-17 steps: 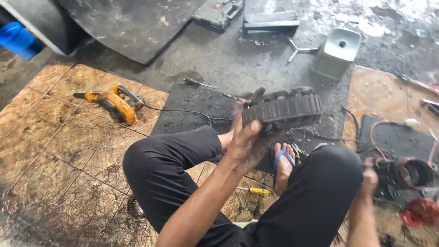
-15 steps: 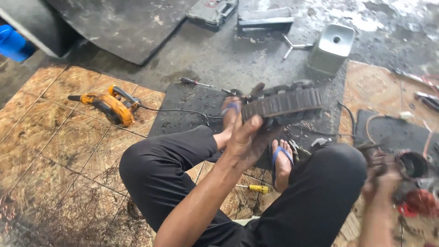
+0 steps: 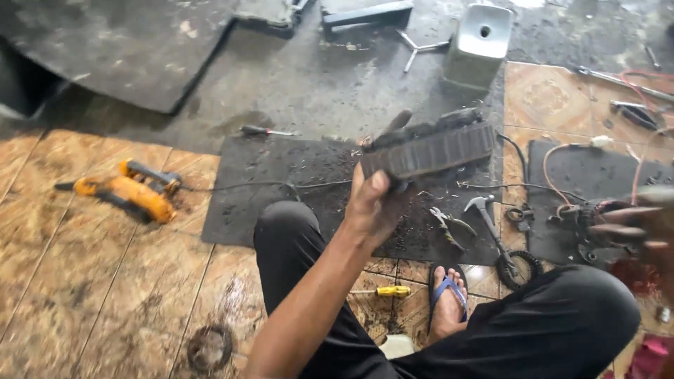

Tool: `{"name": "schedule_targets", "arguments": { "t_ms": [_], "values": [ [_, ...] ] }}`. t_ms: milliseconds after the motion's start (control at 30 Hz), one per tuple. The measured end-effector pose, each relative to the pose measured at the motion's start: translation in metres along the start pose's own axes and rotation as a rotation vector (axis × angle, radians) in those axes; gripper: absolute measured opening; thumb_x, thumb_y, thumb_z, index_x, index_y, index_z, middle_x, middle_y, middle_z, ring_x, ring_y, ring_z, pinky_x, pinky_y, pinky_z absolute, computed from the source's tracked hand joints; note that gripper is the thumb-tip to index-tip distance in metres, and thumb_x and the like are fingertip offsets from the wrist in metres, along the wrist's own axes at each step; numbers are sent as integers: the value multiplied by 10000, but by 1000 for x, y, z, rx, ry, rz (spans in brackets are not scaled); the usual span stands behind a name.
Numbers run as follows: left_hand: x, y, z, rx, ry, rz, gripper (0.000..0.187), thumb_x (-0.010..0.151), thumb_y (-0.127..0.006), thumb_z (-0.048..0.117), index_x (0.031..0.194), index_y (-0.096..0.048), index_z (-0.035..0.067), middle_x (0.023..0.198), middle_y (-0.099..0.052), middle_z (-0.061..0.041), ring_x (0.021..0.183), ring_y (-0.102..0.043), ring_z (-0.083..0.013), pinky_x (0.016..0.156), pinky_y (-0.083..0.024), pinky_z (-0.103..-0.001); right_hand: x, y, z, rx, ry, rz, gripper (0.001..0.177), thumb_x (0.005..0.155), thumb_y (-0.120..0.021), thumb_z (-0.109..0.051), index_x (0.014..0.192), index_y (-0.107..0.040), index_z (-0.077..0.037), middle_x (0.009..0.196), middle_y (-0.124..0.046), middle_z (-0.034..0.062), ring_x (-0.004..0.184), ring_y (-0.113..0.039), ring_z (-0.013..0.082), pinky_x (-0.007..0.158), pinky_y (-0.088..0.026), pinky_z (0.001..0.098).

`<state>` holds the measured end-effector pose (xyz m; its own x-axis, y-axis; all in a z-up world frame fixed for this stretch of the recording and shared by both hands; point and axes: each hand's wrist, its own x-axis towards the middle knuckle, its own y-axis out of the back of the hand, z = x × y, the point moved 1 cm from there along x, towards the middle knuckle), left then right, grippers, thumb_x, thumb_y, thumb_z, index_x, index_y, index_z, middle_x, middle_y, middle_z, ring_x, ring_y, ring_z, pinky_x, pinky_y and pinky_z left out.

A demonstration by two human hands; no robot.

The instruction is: The person sits on the floor and uses pliers to pull and cut copper windings from a motor stator. They repeatedly rotate the stator to access different sections, removing the wire coil by hand and with the tool.

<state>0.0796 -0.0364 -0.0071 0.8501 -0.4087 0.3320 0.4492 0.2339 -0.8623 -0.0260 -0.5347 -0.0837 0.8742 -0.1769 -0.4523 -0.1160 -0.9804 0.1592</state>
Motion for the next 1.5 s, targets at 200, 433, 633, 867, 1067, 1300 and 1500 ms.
{"name": "schedule_targets", "arguments": {
  "t_ms": [200, 433, 633, 867, 1067, 1300, 1500],
  "values": [
    [4, 34, -17, 56, -118, 80, 1128, 764, -949, 472, 1597, -358, -8, 1383, -614, -170, 1209, -627, -291, 1001, -584, -439, -85, -222, -62, 447, 162, -72, 527, 930, -504, -185, 1240, -577, 235, 1101, -619, 322, 1073, -655, 455, 1009, -506, 557],
    [0, 77, -19, -157, -152, 564, 945, 794, -746, 574, 1548, -371, 146, 1488, -416, -276, 1313, -477, -440, 991, -545, -603, -68, -248, -59, 72, -16, -28, 454, 881, -497, 5, 1290, -657, 119, 1469, -673, 205, 1347, -614, 263, 1106, -445, 401],
    [7, 81, -25, -247, -65, 608, 1005, 761, -655, 667, 1543, -389, 95, 1508, -441, -262, 1379, -438, -481, 1077, -395, -751, -36, -274, -74, -234, 3, -128, 469, 914, -535, -177, 1314, -686, 15, 1436, -680, 104, 1405, -548, 155, 1188, -360, 330],
    [-17, 109, -45, -184, -124, 503, 793, 874, -708, 632, 1457, -535, 123, 1423, -571, -187, 1307, -552, -419, 1074, -464, -707, -29, -274, -58, -230, 13, -223, 396, 927, -554, -137, 1245, -738, 10, 1464, -672, 90, 1395, -560, 161, 1186, -371, 347],
    [-30, 126, -58, -135, -193, 320, 739, 920, -752, 575, 1452, -593, 88, 1387, -662, -98, 1291, -634, -290, 1098, -556, -467, -31, -281, -61, -209, -33, -219, 398, 929, -549, -147, 1250, -737, -10, 1480, -673, 98, 1411, -569, 175, 1185, -385, 356],
    [4, 77, -24, 81, -233, 238, 928, 774, -877, 531, 1434, -483, 12, 1557, -462, -263, 1364, -572, -344, 1215, -482, -561, -30, -290, -79, -217, 76, -355, 266, 1007, -517, -257, 1004, -631, -16, 1135, -587, 47, 1027, -523, 139, 900, -383, 300],
    [6, 72, -25, 186, -173, 238, 1210, 732, -945, 525, 1582, -354, -102, 1367, -673, -152, 1284, -673, -250, 1181, -556, -408, -27, -287, -72, -333, 101, -296, 297, 1010, -545, -266, 963, -704, -20, 900, -681, 32, 840, -579, 134, 774, -454, 312]
  ]
}}
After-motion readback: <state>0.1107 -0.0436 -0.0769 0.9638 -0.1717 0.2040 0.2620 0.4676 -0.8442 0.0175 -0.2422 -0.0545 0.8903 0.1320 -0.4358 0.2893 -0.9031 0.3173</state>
